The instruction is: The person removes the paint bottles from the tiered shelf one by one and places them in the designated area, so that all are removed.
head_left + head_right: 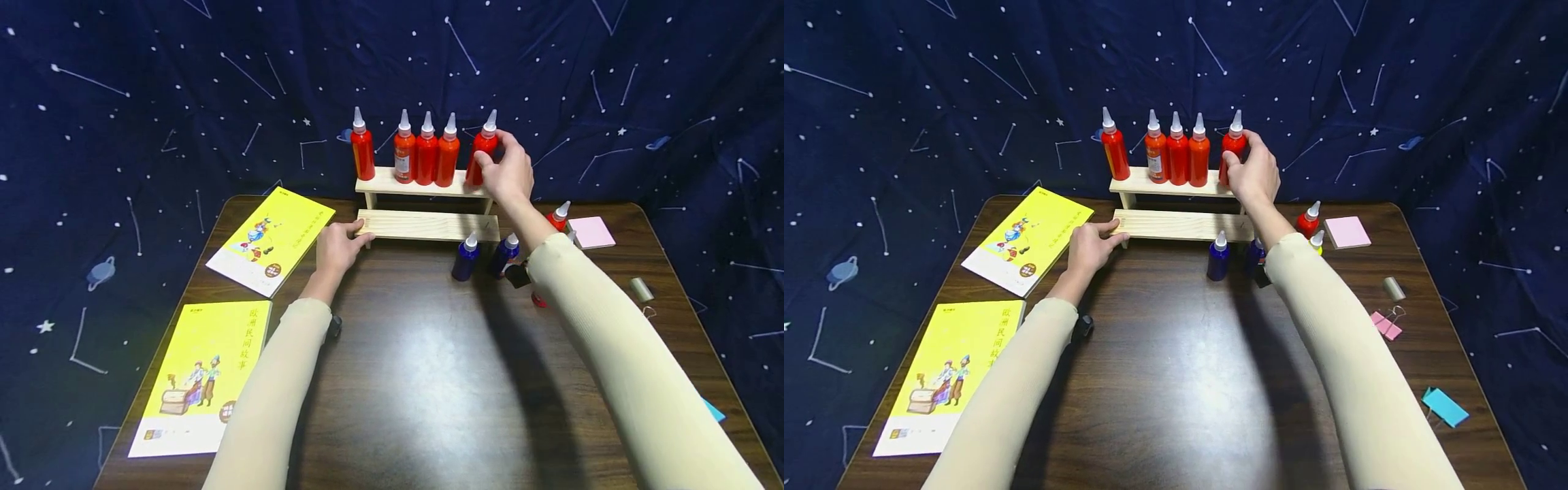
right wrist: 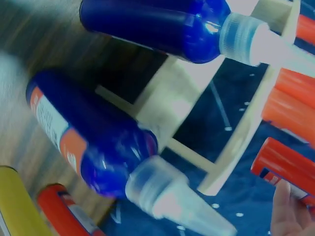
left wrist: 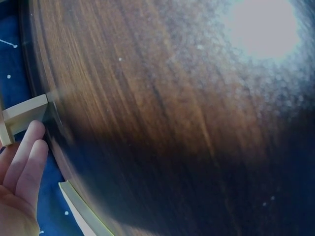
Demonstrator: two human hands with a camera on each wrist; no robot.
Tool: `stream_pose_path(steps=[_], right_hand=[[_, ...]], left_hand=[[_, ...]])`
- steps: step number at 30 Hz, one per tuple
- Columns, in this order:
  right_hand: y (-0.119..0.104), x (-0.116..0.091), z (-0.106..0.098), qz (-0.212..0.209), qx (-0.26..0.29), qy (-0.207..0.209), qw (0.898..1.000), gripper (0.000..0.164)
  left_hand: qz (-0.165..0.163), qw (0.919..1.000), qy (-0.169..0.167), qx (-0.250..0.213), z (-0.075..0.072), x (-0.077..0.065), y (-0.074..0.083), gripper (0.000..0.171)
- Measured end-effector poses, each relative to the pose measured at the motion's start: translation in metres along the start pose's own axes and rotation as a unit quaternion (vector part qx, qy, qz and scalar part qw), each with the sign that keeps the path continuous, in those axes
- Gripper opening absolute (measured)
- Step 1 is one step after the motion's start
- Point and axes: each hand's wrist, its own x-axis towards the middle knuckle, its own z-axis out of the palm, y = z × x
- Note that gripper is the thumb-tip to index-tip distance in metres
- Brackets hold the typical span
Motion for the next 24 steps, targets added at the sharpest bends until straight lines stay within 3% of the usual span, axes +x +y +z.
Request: stream_pose_path(steps=[6,13,18,24], right_hand=[[-0.008,-0.023,-0.032,-0.038,0.027,0.015,0.999,0.049],[-0.006,-0.07,-0.065,-0.106,0.066,0.005,0.992,0.049],[0.023,-0.109,-0.068,-0.139,0.073,-0.043,0.987,0.046],[0.073,-0.143,-0.053,-0.156,0.035,-0.084,0.984,0.049]], left_hand=[[0.003,1.0,-0.001,-0.001,0.001,0.0,-0.001,0.05],[0.004,1.0,-0.003,0.002,0.0,0.001,0.0,0.05],[0.004,1.0,-0.002,0.0,0.001,0.002,0.0,0.05],[0.001,1.0,-0.003,0.002,0.001,0.0,0.001,0.051]])
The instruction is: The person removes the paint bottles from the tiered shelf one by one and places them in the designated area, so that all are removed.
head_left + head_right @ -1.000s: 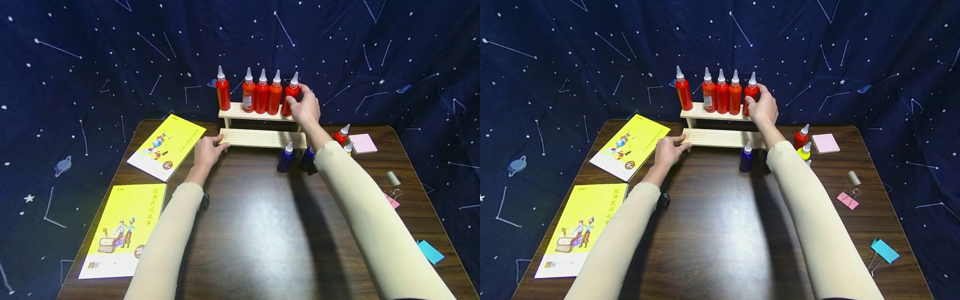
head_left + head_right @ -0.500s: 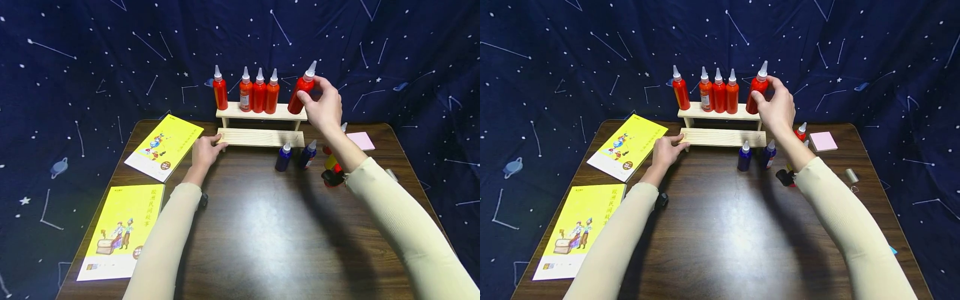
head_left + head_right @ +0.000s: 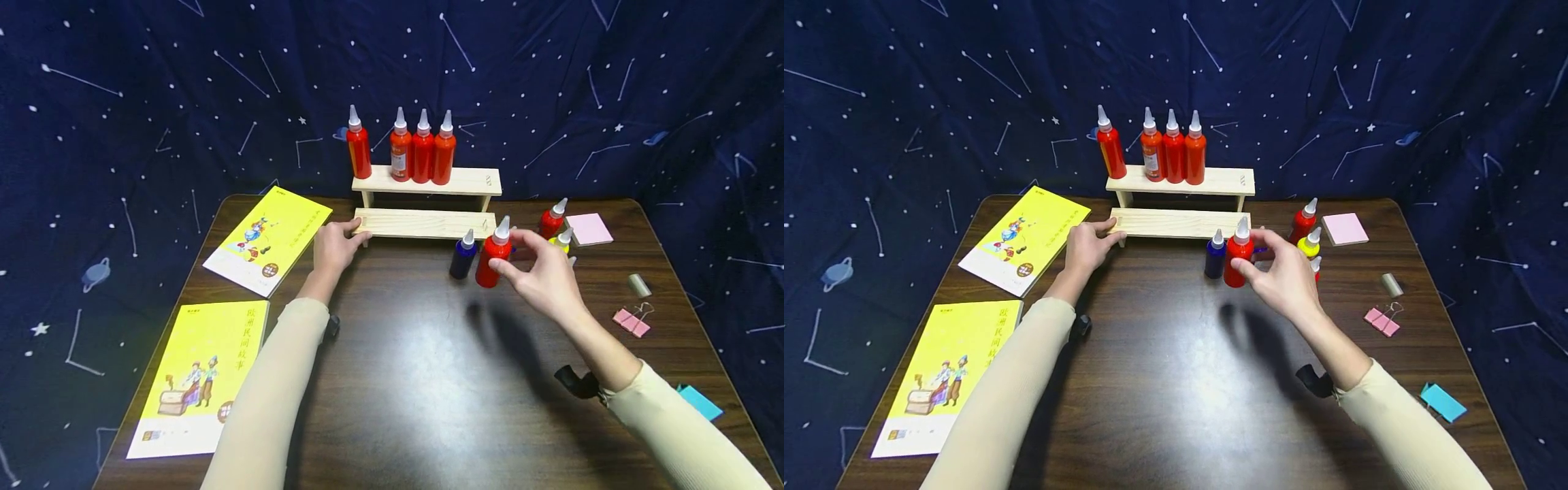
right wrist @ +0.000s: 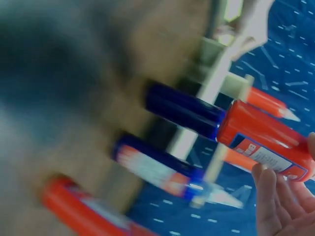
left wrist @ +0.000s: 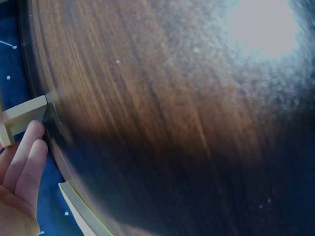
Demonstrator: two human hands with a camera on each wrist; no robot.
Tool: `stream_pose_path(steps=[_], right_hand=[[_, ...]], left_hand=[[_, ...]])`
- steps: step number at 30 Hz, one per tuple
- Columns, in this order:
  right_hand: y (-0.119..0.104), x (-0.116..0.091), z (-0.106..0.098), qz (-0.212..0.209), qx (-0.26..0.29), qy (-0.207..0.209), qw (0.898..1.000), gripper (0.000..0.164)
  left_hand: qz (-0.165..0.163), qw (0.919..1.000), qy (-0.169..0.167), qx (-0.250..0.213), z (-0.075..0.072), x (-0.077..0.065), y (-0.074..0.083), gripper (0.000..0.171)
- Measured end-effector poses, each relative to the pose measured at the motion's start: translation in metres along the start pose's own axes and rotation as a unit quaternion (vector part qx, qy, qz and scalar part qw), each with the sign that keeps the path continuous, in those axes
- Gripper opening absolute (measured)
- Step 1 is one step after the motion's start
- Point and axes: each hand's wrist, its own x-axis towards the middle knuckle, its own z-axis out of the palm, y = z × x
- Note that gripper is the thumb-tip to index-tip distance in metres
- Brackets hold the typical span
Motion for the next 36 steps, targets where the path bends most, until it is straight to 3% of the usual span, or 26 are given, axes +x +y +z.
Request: stream_pose_path(steps=[6,14,22,31,33,36], right_hand=[[0.036,-0.025,0.023,0.031,-0.011,-0.007,0.999,0.049],[0.055,-0.029,0.04,0.049,0.02,-0.005,0.999,0.048],[0.06,-0.029,0.048,0.063,0.021,-0.015,0.998,0.049],[0.054,-0.028,0.041,0.073,-0.02,-0.024,0.997,0.054],[0.048,-0.03,0.036,0.072,-0.038,-0.005,0.997,0.053],[0.037,-0.031,0.027,0.043,-0.068,0.06,0.995,0.048]], left_hand=[[-0.001,1.0,-0.001,-0.003,0.0,-0.002,0.001,0.051],[-0.001,1.0,-0.001,-0.001,0.0,-0.002,0.001,0.05],[-0.005,1.0,-0.002,-0.008,0.0,-0.003,0.0,0.05],[0.009,0.9997,0.021,0.0,0.002,-0.001,-0.002,0.048],[0.009,0.9998,0.018,0.0,0.002,-0.001,-0.002,0.048],[0.011,0.9998,0.015,0.002,0.001,-0.001,-0.001,0.048]])
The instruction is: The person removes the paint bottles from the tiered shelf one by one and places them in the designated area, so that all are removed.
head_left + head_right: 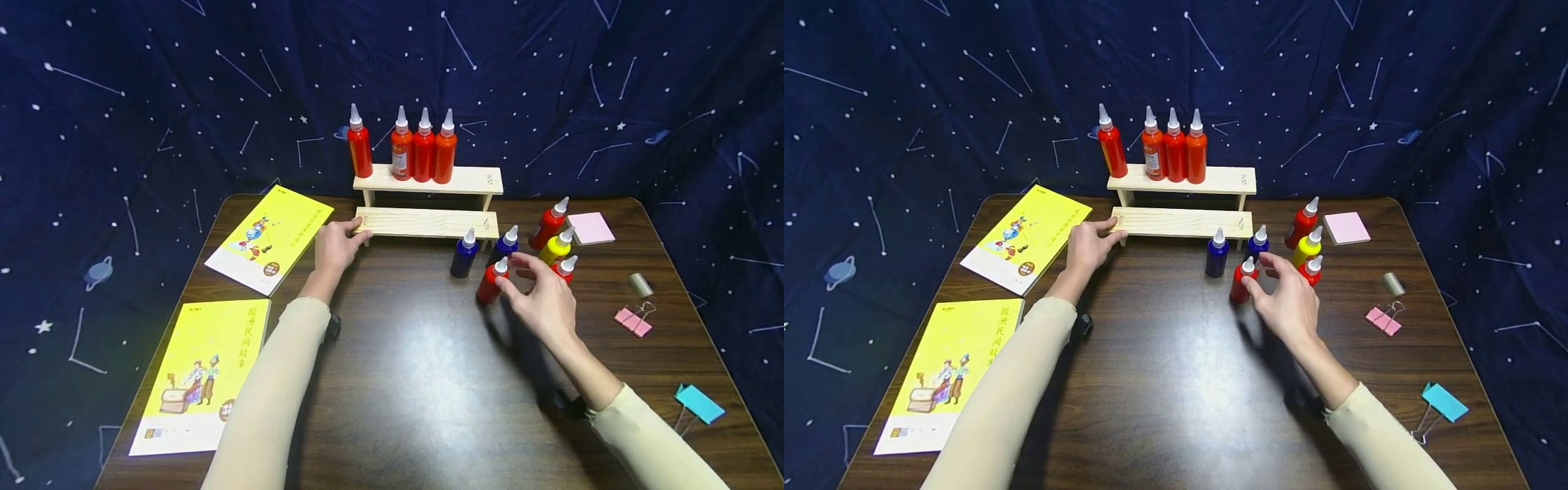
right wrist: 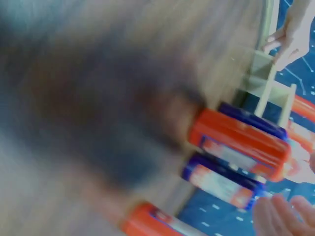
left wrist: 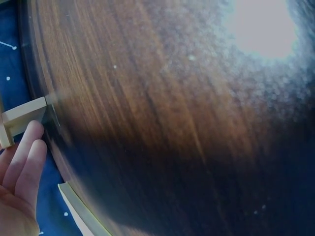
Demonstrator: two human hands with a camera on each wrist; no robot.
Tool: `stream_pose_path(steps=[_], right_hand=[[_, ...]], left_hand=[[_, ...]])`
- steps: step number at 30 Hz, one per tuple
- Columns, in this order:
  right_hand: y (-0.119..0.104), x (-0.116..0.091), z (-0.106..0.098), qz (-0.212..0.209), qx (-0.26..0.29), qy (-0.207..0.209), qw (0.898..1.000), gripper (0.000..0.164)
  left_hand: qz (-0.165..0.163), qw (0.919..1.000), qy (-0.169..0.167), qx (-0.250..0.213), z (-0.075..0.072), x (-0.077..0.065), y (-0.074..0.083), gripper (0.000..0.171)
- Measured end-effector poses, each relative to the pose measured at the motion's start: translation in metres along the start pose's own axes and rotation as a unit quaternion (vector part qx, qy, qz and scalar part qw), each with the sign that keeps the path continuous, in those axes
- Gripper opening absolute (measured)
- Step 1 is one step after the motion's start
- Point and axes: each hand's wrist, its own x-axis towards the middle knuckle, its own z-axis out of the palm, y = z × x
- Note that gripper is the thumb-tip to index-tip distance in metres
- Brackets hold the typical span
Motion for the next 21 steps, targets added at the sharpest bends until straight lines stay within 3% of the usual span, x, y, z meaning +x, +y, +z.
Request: stream_pose_path(steps=[4,8,13,17,21], right_hand=[[-0.018,0.014,-0.015,-0.068,-0.013,0.087,0.994,0.039],[-0.038,0.044,-0.025,-0.115,-0.006,0.1,0.988,0.037],[-0.061,0.092,-0.02,-0.122,-0.046,0.038,0.991,0.049],[-0.078,0.136,-0.005,-0.078,-0.049,-0.049,0.995,0.059],[-0.088,0.173,0.014,-0.017,-0.005,-0.116,0.993,0.067]], left_hand=[[0.001,1.0,0.001,0.003,-0.002,0.001,0.0,0.049],[0.0,1.0,0.0,0.0,-0.002,0.001,0.0,0.049],[-0.003,1.0,-0.003,-0.001,0.0,-0.001,0.001,0.049],[0.0,1.0,0.001,0.001,-0.001,-0.001,0.001,0.049],[0.003,1.0,-0.001,0.004,-0.002,0.0,0.0,0.049]])
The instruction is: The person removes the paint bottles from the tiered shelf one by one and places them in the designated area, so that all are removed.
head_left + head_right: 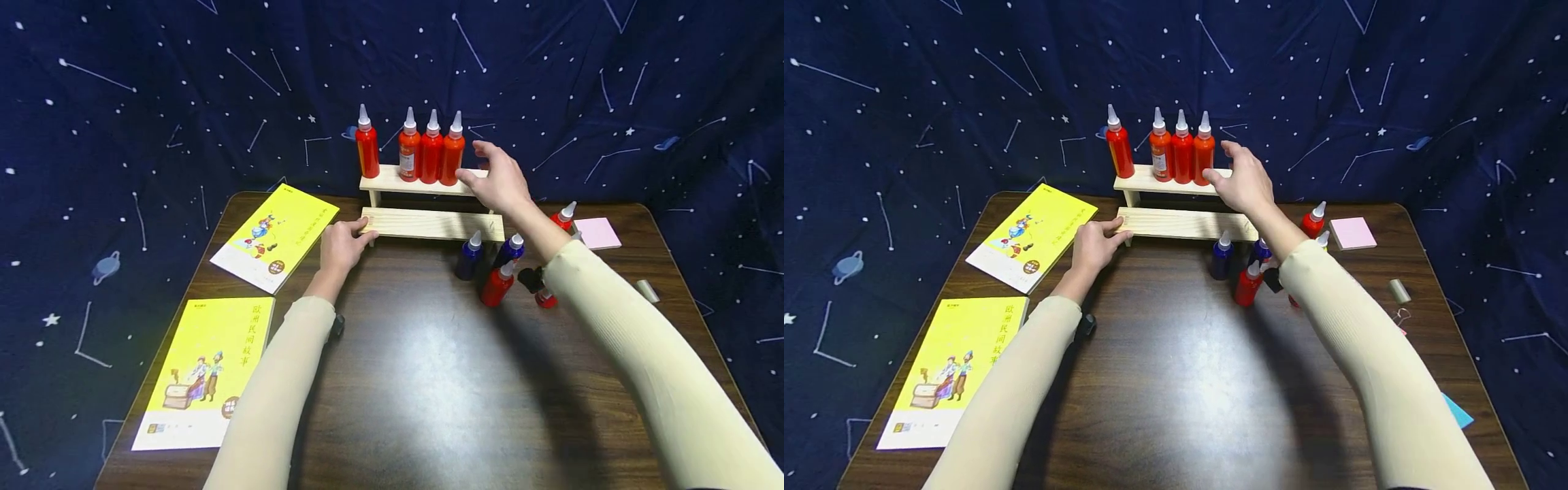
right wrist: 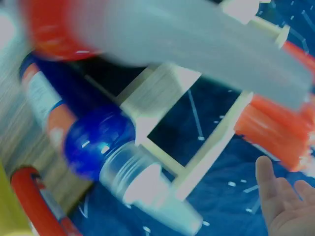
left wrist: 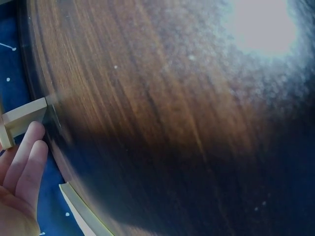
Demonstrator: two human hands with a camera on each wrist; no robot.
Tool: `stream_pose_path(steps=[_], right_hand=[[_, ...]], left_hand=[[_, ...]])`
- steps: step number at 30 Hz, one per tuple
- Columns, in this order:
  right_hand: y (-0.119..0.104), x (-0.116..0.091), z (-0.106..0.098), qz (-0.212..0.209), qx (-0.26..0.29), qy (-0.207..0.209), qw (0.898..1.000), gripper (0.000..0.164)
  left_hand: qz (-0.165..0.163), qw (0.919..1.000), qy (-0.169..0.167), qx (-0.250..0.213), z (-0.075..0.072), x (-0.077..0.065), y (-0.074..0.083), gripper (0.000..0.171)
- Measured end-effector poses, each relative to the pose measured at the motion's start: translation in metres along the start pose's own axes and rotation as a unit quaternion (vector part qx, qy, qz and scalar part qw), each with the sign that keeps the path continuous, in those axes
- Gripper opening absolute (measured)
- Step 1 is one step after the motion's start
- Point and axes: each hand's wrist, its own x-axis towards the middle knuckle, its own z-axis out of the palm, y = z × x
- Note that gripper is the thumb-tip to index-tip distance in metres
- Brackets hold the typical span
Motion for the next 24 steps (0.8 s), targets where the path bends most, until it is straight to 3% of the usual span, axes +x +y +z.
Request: stream_pose_path(steps=[3,8,16,24], right_hand=[[-0.001,0.021,0.009,0.028,0.025,-0.015,0.999,0.071],[-0.003,0.039,0.02,0.047,0.002,-0.012,0.999,0.073],[-0.008,0.044,0.03,0.074,-0.008,0.014,0.997,0.058],[-0.008,0.043,0.02,0.099,0.012,0.029,0.995,0.05]], left_hand=[[0.0,1.0,-0.003,-0.002,0.001,0.0,0.0,0.049],[-0.006,0.9999,-0.009,0.005,0.0,0.0,0.001,0.049],[-0.003,1.0,-0.007,0.004,-0.001,-0.001,0.002,0.05],[-0.004,0.9999,-0.011,0.006,-0.002,0.0,0.002,0.05]])
